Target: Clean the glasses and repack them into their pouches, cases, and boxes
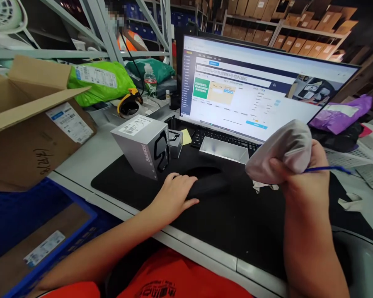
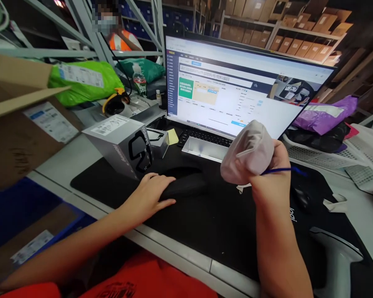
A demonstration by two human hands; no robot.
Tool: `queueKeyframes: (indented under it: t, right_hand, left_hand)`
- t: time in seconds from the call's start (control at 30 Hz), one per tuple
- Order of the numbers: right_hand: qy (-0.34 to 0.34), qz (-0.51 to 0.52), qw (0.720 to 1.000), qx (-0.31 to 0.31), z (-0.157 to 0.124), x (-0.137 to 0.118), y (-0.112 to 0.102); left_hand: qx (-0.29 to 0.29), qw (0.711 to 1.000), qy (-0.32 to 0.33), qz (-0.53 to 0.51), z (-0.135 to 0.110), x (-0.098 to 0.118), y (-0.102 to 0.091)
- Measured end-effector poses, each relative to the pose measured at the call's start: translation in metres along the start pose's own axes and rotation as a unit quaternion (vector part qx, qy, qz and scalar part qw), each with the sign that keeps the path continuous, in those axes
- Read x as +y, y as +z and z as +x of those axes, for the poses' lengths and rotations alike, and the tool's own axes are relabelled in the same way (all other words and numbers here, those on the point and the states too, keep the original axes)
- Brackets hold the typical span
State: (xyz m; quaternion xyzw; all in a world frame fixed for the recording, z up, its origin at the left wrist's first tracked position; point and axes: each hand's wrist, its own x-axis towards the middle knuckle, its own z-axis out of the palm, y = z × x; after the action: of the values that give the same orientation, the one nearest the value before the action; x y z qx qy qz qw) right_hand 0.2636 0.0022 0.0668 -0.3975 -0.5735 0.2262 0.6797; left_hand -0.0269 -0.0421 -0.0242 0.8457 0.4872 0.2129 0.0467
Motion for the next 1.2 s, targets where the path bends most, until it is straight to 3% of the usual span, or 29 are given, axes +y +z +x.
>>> queueKeyframes:
  t: [0.07, 0.13, 0.2, 0.3, 0.43, 0.53, 0.6, 0.7, 0.77, 0.83, 0.9, 1.03, 1.13, 1.2]
  right_hand:
    - [0.024, 0.055, 0.998, -0.031, -0.005, 0.002, 0.007]
    - [0.042, 0.075, 0.994, -0.068, -0.013, 0.005, 0.017]
    - [0.057, 0.082, 0.99, -0.099, -0.021, 0.009, 0.026]
    - [0.079, 0.078, 0.986, -0.122, -0.03, 0.014, 0.033]
    - [0.096, 0.07, 0.984, -0.132, -0.042, 0.016, 0.039]
    - [0.049, 0.03, 0.971, -0.232, -0.054, 0.012, 0.048]
    - [-0.02, -0.053, 0.93, -0.362, -0.063, 0.009, 0.057]
    - [-0.095, -0.281, 0.806, -0.512, -0.077, 0.009, 0.077]
    - [-0.085, -0.43, 0.735, -0.517, -0.088, 0.011, 0.091]
    - [-0.065, -0.51, 0.698, -0.498, -0.097, 0.013, 0.104]
    - [-0.061, -0.514, 0.694, -0.501, -0.1, 0.018, 0.112]
    - [-0.028, -0.34, 0.751, -0.565, -0.081, 0.025, 0.1]
    - [0.031, -0.223, 0.746, -0.626, -0.059, 0.019, 0.079]
    - [0.052, -0.24, 0.746, -0.62, -0.051, 0.01, 0.065]
  left_hand:
    - [0.026, 0.999, 0.045, 0.008, -0.011, 0.002, 0.012]
    - [0.089, 0.992, 0.084, 0.023, -0.022, 0.005, 0.02]
    - [0.142, 0.981, 0.128, 0.041, -0.031, 0.008, 0.024]
    - [0.175, 0.967, 0.18, 0.048, -0.04, 0.008, 0.026]
    - [0.2, 0.964, 0.173, 0.012, -0.049, 0.007, 0.034]
    - [0.238, 0.961, 0.134, -0.044, -0.053, 0.008, 0.045]
    - [0.275, 0.953, 0.105, -0.068, -0.055, 0.009, 0.049]
    - [0.297, 0.949, 0.09, -0.053, -0.059, 0.008, 0.052]
    - [0.301, 0.948, 0.101, -0.025, -0.061, 0.007, 0.051]
    - [0.312, 0.944, 0.105, -0.02, -0.061, 0.006, 0.051]
    - [0.309, 0.945, 0.098, -0.033, -0.06, 0.006, 0.05]
    - [0.266, 0.958, 0.107, -0.011, -0.056, 0.007, 0.047]
    - [0.235, 0.967, 0.1, 0.007, -0.054, 0.005, 0.043]
    - [0.201, 0.977, 0.075, 0.01, -0.053, 0.001, 0.039]
